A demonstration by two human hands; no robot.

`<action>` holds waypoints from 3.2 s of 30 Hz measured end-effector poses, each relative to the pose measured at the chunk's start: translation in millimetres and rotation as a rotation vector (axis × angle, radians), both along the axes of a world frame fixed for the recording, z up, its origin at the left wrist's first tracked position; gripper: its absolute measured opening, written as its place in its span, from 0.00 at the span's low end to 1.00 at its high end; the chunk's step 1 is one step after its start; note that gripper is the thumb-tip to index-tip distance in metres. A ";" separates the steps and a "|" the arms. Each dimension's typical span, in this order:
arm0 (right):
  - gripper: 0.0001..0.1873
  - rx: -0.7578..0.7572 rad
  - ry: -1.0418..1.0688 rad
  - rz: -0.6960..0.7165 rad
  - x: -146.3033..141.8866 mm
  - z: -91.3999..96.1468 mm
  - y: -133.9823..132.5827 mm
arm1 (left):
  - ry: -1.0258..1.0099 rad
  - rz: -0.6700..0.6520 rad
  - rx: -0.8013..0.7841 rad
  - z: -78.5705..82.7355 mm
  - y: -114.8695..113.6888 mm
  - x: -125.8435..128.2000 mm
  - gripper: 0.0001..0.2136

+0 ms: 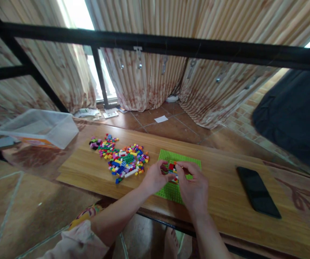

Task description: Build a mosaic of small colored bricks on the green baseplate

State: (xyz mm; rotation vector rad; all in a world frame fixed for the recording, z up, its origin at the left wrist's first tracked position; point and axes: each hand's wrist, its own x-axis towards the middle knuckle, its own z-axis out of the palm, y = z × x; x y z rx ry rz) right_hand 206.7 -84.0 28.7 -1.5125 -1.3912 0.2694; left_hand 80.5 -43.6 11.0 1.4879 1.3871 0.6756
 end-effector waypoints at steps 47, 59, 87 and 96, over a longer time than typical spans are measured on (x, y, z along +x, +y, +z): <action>0.14 -0.246 -0.503 0.332 -89.3 -29.1 33.9 | -0.428 0.295 0.116 22.7 42.7 -86.1 0.10; 0.13 -0.011 0.090 0.166 -61.8 -5.3 18.1 | -0.610 -0.006 -0.304 29.3 22.0 -64.1 0.17; 0.08 -0.168 0.047 0.215 1.8 -7.4 -1.9 | -0.560 -0.172 -0.318 19.6 6.3 -22.8 0.15; 0.06 -0.186 0.005 0.236 3.8 -1.1 -6.7 | -0.520 -0.197 -0.302 17.3 6.2 -21.8 0.13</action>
